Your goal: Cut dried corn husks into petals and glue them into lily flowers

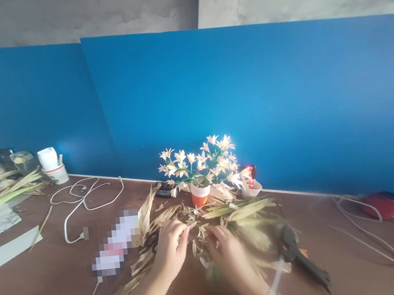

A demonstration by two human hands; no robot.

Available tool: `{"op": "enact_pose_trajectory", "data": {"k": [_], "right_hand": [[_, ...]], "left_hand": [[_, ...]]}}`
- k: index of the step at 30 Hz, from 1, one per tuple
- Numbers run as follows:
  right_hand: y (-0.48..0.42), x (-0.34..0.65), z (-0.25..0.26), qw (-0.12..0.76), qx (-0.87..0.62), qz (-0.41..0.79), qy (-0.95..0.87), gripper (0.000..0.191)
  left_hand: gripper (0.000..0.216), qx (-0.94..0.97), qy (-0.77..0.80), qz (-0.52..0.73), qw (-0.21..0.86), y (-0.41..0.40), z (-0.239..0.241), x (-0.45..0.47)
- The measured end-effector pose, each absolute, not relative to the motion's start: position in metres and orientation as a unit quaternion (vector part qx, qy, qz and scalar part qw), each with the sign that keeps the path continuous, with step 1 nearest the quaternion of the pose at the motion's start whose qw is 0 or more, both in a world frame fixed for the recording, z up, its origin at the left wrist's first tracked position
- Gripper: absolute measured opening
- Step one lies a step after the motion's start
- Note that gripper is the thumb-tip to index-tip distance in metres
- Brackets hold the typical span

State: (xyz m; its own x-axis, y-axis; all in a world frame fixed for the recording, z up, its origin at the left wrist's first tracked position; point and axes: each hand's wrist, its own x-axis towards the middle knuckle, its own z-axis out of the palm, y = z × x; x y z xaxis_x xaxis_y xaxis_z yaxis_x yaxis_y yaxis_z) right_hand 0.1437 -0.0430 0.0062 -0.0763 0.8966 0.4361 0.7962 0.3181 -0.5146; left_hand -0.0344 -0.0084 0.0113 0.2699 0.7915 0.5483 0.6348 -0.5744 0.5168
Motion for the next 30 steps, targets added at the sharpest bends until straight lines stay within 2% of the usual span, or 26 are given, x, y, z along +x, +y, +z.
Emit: {"op": "enact_pose_trajectory", "data": {"k": [3,4,8,20,22,25,28,30], "right_hand": [[-0.046,0.140,0.009,0.364,-0.545,0.058,-0.753,0.045],[-0.047,0.140,0.010,0.357,-0.536,0.056,-0.763,0.044],[-0.050,0.138,0.011,0.330,-0.545,0.044,-0.769,0.015],[-0.052,0.129,0.004,0.377,-0.586,-0.009,-0.717,0.024],[-0.051,0.132,0.006,0.383,-0.595,-0.013,-0.707,0.023],[-0.049,0.137,0.012,0.387,-0.584,0.022,-0.713,0.021],[-0.050,0.138,0.016,0.377,-0.568,0.060,-0.729,0.020],[-0.051,0.138,0.016,0.364,-0.569,0.064,-0.735,0.020]], "left_hand": [[0.023,0.821,0.417,0.374,0.111,-0.014,0.012,-0.030],[0.021,0.831,0.408,0.363,0.107,-0.016,0.013,-0.028],[0.021,0.857,0.392,0.325,0.074,-0.022,0.015,-0.023],[0.023,0.810,0.488,0.323,-0.032,-0.033,0.012,-0.012],[0.023,0.803,0.504,0.318,-0.032,-0.031,0.013,-0.015],[0.011,0.805,0.493,0.331,-0.005,-0.030,0.015,-0.019],[0.019,0.825,0.458,0.331,0.020,-0.030,0.018,-0.020],[0.014,0.835,0.451,0.314,0.020,-0.030,0.018,-0.019]]}}
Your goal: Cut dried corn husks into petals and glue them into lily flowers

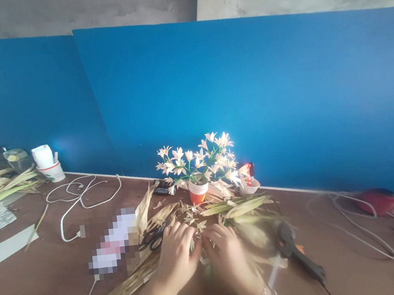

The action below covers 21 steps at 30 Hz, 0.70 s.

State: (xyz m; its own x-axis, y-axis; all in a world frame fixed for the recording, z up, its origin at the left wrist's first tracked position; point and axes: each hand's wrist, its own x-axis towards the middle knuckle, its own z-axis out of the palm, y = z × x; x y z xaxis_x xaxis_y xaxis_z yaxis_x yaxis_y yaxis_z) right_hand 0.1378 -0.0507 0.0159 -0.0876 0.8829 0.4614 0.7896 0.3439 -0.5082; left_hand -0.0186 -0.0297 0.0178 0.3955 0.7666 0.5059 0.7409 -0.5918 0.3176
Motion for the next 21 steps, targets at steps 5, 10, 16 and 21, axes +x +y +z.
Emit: {"op": "enact_pose_trajectory", "data": {"k": [5,10,16,21], "right_hand": [[-0.051,0.133,0.011,0.356,-0.580,0.043,-0.731,0.020],[-0.051,0.128,0.007,0.361,-0.613,0.030,-0.702,0.020],[-0.047,0.134,0.008,0.337,-0.660,0.014,-0.671,0.018],[-0.049,0.132,0.004,0.274,-0.604,0.062,-0.746,0.020]], "left_hand": [[0.025,0.855,0.428,0.292,-0.010,-0.029,0.016,-0.015],[0.023,0.860,0.415,0.296,-0.042,-0.033,0.015,-0.012],[0.022,0.824,0.491,0.281,-0.046,-0.030,0.016,-0.017],[0.024,0.819,0.519,0.243,0.028,-0.012,0.012,-0.035]]}}
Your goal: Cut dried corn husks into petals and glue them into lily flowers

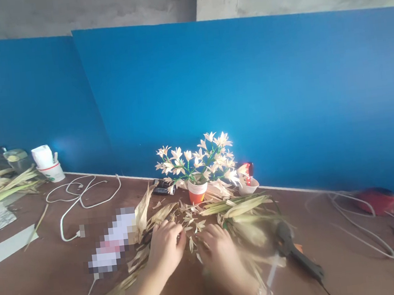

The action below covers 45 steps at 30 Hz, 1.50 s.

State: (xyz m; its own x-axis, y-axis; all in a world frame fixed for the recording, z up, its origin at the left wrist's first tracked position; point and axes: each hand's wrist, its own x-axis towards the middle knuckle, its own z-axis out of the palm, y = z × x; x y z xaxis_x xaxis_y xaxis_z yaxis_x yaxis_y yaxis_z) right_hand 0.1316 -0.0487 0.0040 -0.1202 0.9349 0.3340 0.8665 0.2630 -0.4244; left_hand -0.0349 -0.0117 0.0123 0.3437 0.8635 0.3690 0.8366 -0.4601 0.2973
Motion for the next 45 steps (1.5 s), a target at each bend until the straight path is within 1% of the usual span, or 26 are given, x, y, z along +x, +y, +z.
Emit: {"op": "enact_pose_trajectory", "data": {"k": [3,6,8,12,15,18,21,24,26,28,30,35,38,40,42,45], "right_hand": [[-0.050,0.124,-0.005,0.209,-0.586,0.055,-0.781,0.027],[-0.048,0.120,-0.011,0.160,-0.595,0.023,-0.787,0.015],[-0.046,0.120,-0.013,0.146,-0.592,0.001,-0.793,0.012],[-0.043,0.121,-0.012,0.146,-0.574,-0.021,-0.805,0.011],[-0.043,0.121,-0.010,0.155,-0.568,-0.019,-0.808,0.007],[-0.042,0.119,-0.010,0.154,-0.568,-0.022,-0.808,0.006],[-0.041,0.117,-0.011,0.148,-0.566,-0.032,-0.811,0.012],[-0.041,0.121,-0.008,0.165,-0.568,-0.014,-0.806,0.013],[-0.041,0.129,0.000,0.182,-0.587,0.003,-0.789,0.014],[-0.041,0.140,0.011,0.180,-0.621,0.017,-0.763,0.017],[-0.041,0.153,0.021,0.147,-0.659,0.037,-0.737,0.019],[-0.044,0.170,0.027,0.042,-0.683,0.090,-0.724,0.016],[-0.047,0.167,0.024,0.021,-0.686,0.102,-0.720,0.014],[-0.049,0.162,0.026,0.020,-0.689,0.094,-0.719,0.018],[-0.051,0.158,0.032,0.001,-0.692,0.087,-0.717,0.024],[-0.052,0.153,0.038,-0.034,-0.697,0.086,-0.711,0.031]], "left_hand": [[0.025,0.825,0.513,0.229,0.064,-0.004,0.009,-0.041],[0.025,0.824,0.519,0.214,0.074,0.000,0.006,-0.043],[0.024,0.825,0.521,0.207,0.076,0.000,0.005,-0.043],[0.024,0.829,0.517,0.200,0.075,-0.001,0.004,-0.044],[0.024,0.832,0.513,0.199,0.070,-0.002,0.004,-0.043],[0.023,0.833,0.514,0.197,0.057,-0.003,0.006,-0.044],[0.021,0.831,0.521,0.187,0.052,-0.004,0.007,-0.044],[0.014,0.828,0.520,0.201,0.061,-0.005,0.009,-0.044],[0.028,0.838,0.496,0.215,0.071,-0.007,0.010,-0.043],[0.042,0.858,0.457,0.221,0.083,-0.008,0.009,-0.043],[0.044,0.872,0.427,0.222,0.094,-0.009,0.006,-0.041],[0.024,0.872,0.415,0.236,0.108,-0.008,-0.001,-0.037],[0.020,0.868,0.411,0.255,0.114,-0.008,-0.002,-0.036],[0.019,0.854,0.418,0.283,0.123,-0.007,-0.002,-0.036],[0.016,0.827,0.437,0.315,0.158,-0.007,-0.001,-0.035],[0.012,0.774,0.468,0.341,0.256,-0.008,0.004,-0.034]]}}
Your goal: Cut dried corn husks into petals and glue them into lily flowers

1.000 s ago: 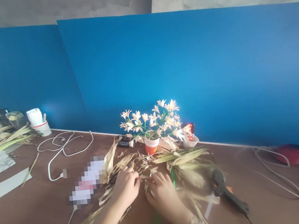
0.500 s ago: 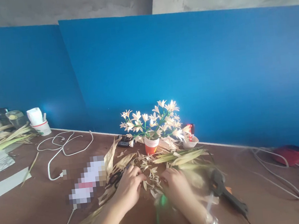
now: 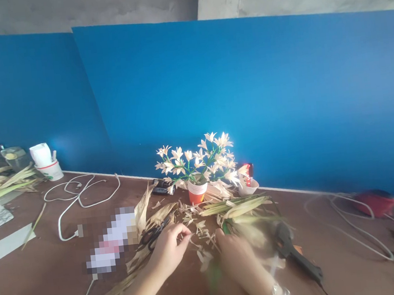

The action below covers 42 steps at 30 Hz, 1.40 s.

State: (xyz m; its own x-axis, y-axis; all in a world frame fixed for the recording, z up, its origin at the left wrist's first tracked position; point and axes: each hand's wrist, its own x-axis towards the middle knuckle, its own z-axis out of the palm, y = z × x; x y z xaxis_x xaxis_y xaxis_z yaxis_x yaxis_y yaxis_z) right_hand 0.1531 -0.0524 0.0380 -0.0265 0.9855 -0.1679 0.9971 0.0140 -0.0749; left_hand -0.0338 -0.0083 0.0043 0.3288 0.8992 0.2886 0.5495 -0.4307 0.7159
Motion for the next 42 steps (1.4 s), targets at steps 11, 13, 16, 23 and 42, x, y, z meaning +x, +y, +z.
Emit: {"op": "enact_pose_trajectory", "data": {"k": [11,13,16,23,42], "right_hand": [[-0.054,0.159,0.037,-0.001,0.685,-0.081,0.724,0.045],[-0.056,0.159,0.037,0.008,0.693,-0.061,0.718,0.056],[-0.060,0.160,0.030,0.003,0.718,-0.009,0.696,0.045],[-0.062,0.189,0.009,-0.109,0.713,0.024,0.692,0.025],[-0.048,0.148,0.061,-0.345,0.479,-0.451,0.669,0.033]], "left_hand": [[0.021,0.658,0.450,0.380,0.469,-0.013,0.025,-0.029],[0.021,0.648,0.447,0.395,0.474,-0.013,0.022,-0.029],[0.016,0.629,0.452,0.422,0.472,-0.011,0.017,-0.029],[0.019,0.607,0.468,0.429,0.478,-0.008,0.020,-0.031],[0.018,0.412,0.312,0.415,0.749,-0.022,0.026,-0.022]]}}
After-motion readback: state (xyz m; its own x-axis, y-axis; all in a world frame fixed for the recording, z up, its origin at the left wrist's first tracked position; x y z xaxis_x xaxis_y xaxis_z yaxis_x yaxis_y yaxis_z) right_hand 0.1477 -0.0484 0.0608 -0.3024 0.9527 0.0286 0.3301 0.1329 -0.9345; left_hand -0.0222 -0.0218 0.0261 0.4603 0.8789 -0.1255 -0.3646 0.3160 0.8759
